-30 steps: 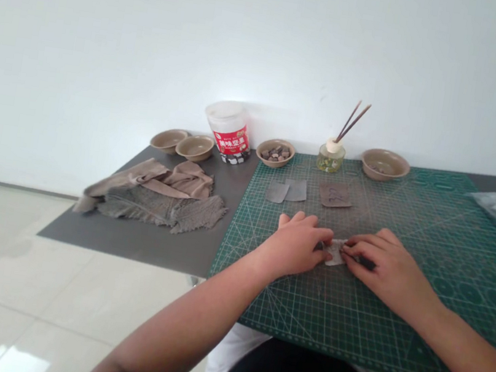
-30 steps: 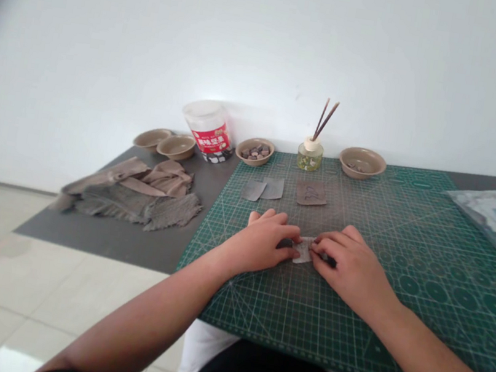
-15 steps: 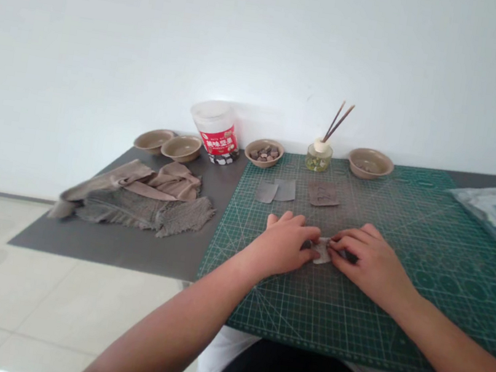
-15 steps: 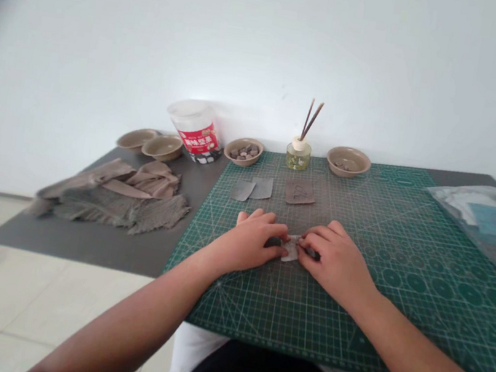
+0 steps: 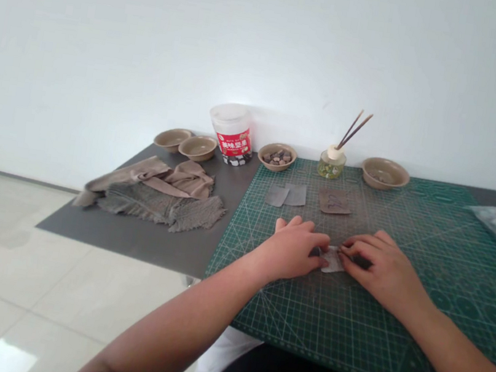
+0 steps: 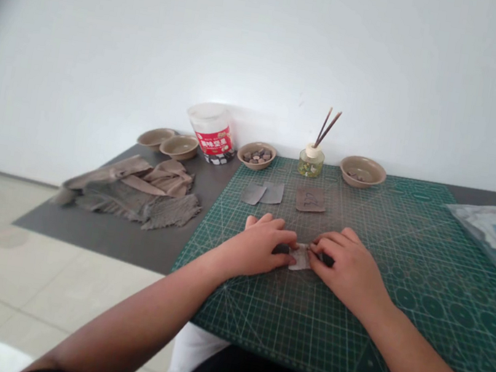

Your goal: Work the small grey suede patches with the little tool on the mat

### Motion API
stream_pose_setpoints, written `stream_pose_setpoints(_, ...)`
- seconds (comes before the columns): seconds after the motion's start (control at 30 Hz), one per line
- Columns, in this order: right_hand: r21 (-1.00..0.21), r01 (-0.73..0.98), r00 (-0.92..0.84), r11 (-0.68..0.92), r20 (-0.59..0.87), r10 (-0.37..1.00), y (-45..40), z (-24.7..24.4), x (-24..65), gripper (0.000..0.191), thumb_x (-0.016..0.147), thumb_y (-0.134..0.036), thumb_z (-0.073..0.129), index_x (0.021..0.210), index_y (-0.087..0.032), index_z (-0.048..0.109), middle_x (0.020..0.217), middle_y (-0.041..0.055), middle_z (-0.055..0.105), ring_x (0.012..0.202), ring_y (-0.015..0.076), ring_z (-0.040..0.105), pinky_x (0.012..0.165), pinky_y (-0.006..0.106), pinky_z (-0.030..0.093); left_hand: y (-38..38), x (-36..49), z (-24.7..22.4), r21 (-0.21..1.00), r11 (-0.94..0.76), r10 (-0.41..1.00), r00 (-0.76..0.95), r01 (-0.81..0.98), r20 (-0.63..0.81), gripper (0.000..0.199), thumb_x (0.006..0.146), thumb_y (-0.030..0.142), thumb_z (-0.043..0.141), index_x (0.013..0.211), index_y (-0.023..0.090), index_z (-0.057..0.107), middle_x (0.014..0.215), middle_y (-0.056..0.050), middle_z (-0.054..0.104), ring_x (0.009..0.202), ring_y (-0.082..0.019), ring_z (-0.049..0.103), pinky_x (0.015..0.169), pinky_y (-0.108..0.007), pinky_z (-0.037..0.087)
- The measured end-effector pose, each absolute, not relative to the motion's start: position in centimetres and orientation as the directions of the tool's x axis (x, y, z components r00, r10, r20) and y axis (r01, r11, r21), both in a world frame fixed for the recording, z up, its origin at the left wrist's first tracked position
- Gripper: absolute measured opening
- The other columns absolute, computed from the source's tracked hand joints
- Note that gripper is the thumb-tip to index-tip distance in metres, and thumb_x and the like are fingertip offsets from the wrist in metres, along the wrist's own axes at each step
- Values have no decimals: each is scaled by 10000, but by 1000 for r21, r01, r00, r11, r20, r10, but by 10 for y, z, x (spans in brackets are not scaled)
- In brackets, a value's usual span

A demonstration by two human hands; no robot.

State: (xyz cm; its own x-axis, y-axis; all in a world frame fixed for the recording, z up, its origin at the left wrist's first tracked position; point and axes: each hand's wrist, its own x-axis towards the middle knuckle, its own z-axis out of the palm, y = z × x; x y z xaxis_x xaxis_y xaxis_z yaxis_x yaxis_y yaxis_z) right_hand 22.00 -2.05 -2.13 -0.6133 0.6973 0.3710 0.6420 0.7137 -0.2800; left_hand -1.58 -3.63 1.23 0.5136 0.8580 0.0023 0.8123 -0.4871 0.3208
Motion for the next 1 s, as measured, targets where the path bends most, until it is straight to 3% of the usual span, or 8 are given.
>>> stream_pose_setpoints(0.2,-253,651,-613,715,380,693,-23,-24,219,145,963,-318,621,855,-228,656,1009,41,727,863,230,579,832,415,457,-35,-16,10,324,-490,858,513,809,18,229,915,458,605,1061,293,669,1038,-59,613,1072,-313,508,866,-474,394)
stream_pose_setpoints(1.0,-367,571,-670,734,308,675,-28,-14,219,43,923,-232,663,889,-249,683,1038,18,748,891,216,614,850,423,448,-34,-17,11,337,-474,861,508,813,-16,231,903,455,644,1065,291,666,1057,-38,637,1065,-289,509,852,-426,357)
